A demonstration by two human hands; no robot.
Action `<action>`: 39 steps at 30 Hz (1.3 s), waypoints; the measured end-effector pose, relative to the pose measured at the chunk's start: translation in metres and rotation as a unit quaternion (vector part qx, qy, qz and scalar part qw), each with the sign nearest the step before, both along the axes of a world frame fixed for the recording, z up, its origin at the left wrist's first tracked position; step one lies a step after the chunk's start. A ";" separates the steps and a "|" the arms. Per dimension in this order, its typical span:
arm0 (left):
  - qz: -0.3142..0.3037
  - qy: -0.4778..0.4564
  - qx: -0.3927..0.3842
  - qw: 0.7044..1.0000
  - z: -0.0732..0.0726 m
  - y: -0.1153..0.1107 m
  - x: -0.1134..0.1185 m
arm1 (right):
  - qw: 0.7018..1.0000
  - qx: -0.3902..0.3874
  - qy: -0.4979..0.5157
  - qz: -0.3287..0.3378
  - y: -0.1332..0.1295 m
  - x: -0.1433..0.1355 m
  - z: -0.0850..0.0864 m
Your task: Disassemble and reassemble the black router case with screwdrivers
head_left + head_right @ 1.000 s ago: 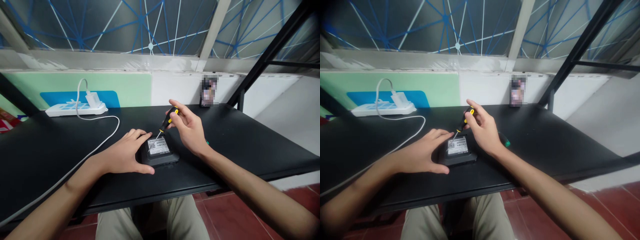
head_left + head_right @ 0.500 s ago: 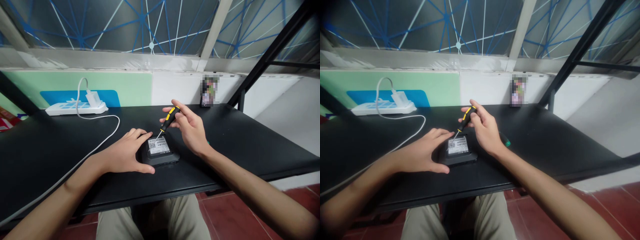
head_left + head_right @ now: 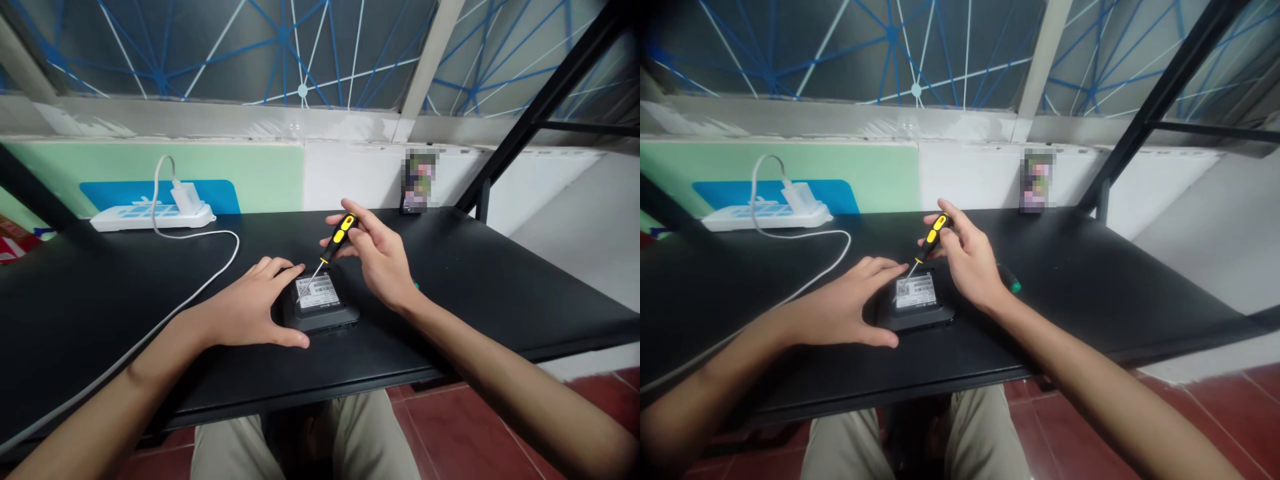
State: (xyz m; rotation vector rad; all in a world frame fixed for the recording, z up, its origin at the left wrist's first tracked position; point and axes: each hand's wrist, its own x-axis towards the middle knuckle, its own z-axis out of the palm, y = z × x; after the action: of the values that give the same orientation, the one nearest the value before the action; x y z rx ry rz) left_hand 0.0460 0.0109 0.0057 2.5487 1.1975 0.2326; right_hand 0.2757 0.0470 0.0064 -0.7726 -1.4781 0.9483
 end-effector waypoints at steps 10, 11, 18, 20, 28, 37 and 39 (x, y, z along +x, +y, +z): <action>0.000 -0.010 0.003 1.000 -0.001 0.001 -0.001 | 1.000 -0.007 -0.017 0.011 -0.001 0.000 -0.001; -0.001 -0.012 0.002 1.000 -0.002 0.001 -0.001 | 1.000 -0.015 -0.014 0.014 -0.001 0.000 0.000; 0.005 -0.020 -0.003 1.000 -0.002 0.000 -0.001 | 1.000 -0.009 0.000 0.012 -0.002 -0.003 0.000; 0.003 -0.025 -0.001 1.000 -0.002 0.000 -0.001 | 1.000 0.001 0.001 0.012 -0.003 -0.004 -0.001; 0.005 -0.022 -0.004 1.000 -0.004 0.001 -0.001 | 1.000 -0.016 0.003 0.018 -0.004 -0.006 -0.006; 0.014 -0.036 -0.025 0.999 -0.004 -0.001 -0.002 | 0.989 0.056 0.002 -0.135 0.031 0.023 -0.011; 0.017 -0.040 -0.031 0.999 -0.003 -0.002 -0.002 | 0.987 0.060 0.001 -0.152 0.035 0.025 -0.011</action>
State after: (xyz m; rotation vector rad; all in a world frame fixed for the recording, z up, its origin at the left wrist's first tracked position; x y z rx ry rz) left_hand 0.0443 0.0089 0.0022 2.4443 1.1991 0.2961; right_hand 0.3011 0.0816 -0.0051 -0.8785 -1.3543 0.6238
